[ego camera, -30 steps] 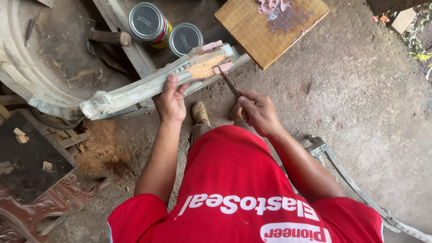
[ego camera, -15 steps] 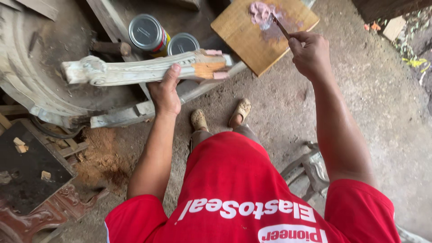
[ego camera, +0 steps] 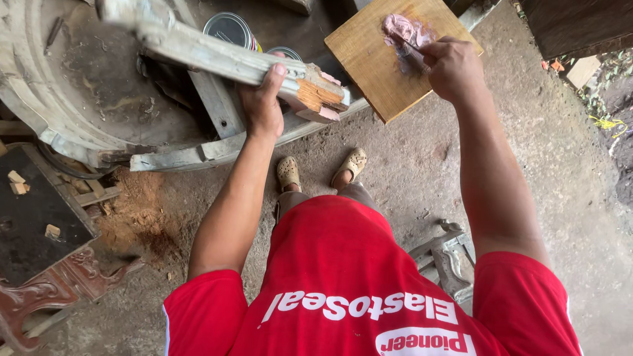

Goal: The person applies a pink filler paste to a broken section of a carved wooden piece using a putty knife. They then use a hammer to tap the filler into place and smooth the surface. The process is repeated on different sections of the wooden piece.

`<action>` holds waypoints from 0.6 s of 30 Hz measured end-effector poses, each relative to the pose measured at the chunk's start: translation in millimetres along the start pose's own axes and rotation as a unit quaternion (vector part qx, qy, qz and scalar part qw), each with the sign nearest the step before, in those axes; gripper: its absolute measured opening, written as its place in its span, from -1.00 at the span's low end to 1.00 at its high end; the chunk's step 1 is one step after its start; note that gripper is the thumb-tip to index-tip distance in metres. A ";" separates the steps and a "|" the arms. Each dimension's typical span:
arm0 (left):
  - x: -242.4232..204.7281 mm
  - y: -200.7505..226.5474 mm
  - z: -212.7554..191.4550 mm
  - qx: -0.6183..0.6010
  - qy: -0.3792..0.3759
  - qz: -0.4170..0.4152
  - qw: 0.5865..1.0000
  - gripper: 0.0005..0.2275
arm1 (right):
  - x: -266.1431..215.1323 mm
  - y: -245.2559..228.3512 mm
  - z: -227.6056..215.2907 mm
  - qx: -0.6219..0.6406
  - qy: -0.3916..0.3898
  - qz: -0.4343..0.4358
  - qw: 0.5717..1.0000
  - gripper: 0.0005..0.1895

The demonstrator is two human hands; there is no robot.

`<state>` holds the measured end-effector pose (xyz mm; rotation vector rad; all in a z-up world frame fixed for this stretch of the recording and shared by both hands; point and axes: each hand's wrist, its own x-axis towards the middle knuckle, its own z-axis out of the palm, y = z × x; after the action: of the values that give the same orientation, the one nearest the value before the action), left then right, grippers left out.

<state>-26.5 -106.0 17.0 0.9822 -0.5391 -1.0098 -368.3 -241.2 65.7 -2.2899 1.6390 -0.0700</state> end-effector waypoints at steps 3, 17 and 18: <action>20.5 -13.1 5.8 -0.011 0.018 0.011 1.000 -0.52 | -8.5 -11.5 -28.0 0.176 -0.041 0.083 0.980 -0.76; 80.2 -23.8 68.2 0.113 -0.106 0.019 0.988 -0.78 | -116.0 -87.7 -3.6 0.136 0.071 -0.128 0.980 -0.84; 78.5 -23.3 72.1 0.139 -0.111 0.027 0.984 -0.80 | -115.4 -89.0 -3.2 0.121 0.082 -0.138 0.979 -0.84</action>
<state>-56.0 -210.5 27.3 1.0999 -0.9061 -1.0188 -326.9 -109.1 111.2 -2.3516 1.2873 -0.5079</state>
